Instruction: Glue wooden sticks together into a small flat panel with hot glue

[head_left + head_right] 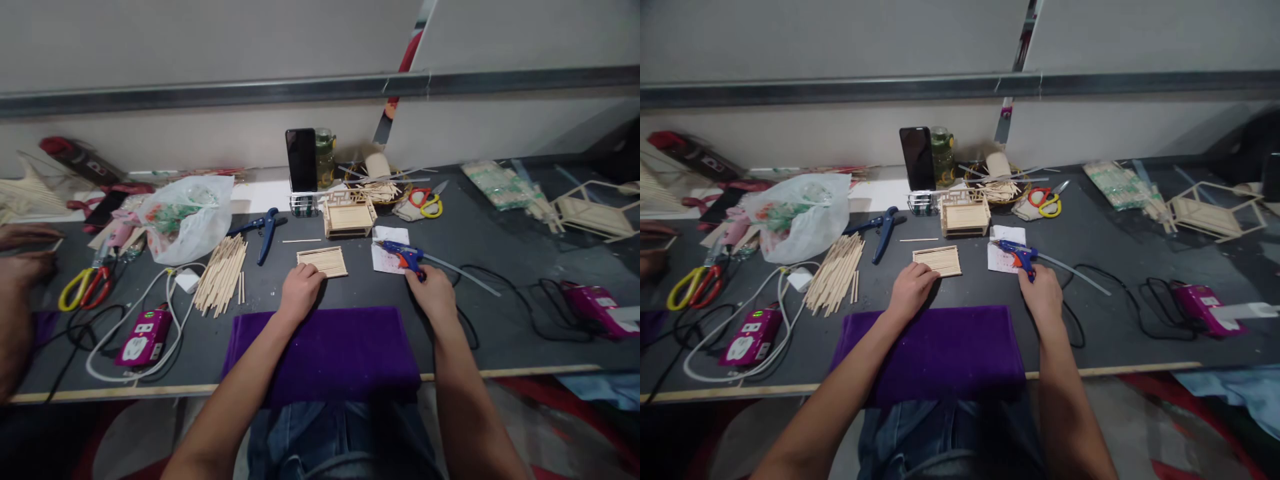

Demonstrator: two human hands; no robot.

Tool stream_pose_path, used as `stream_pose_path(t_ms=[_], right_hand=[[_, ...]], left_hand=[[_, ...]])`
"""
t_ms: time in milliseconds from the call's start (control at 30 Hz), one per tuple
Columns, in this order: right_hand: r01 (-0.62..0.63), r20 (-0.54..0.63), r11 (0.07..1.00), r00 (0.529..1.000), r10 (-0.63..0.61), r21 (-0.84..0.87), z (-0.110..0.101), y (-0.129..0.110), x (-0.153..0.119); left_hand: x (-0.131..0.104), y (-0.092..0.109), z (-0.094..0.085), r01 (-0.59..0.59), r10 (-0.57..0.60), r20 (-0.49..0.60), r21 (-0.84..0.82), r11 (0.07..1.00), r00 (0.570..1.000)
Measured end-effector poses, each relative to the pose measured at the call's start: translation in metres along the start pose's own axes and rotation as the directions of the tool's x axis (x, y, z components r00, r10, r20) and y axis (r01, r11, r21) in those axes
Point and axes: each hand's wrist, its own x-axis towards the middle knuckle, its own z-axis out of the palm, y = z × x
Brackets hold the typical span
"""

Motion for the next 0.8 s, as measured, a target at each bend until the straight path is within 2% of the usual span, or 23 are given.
stream_pose_path(t_ms=[167, 267, 333, 400, 467, 567, 800], right_hand=[[-0.053, -0.038, 0.989, 0.998, 0.059, 0.139, 0.003, 0.005, 0.004], [-0.103, -0.069, 0.940, 0.989, 0.132, 0.326, 0.006, 0.011, 0.005], [-0.149, -0.061, 0.843, 0.976, 0.210, 0.516, 0.007, 0.013, 0.004], [-0.186, -0.020, 0.697, 0.961, 0.277, 0.693, 0.008, 0.011, 0.003], [-0.197, 0.020, 0.568, 0.953, 0.303, 0.799, 0.007, 0.008, 0.003], [-0.211, 0.068, 0.457, 0.949, 0.309, 0.864, 0.004, 0.002, 0.001], [-0.292, 0.213, 0.289, 0.937, 0.275, 0.912, -0.004, -0.002, -0.002]], left_hand=[[0.000, -0.001, 0.000, -0.004, 0.004, -0.001, -0.019, 1.000, 1.000], [0.000, -0.002, 0.000, -0.006, 0.006, 0.007, -0.016, 1.000, 1.000], [0.000, -0.002, 0.000, -0.007, 0.007, 0.015, -0.008, 1.000, 1.000], [0.000, -0.002, 0.000, -0.007, 0.007, 0.020, -0.001, 1.000, 1.000], [0.000, -0.001, -0.001, -0.006, 0.006, 0.023, 0.000, 1.000, 1.000], [0.000, -0.001, -0.001, -0.001, 0.001, 0.019, -0.011, 1.000, 1.000], [0.000, -0.002, 0.000, 0.010, -0.009, 0.028, -0.038, 0.999, 1.000]])
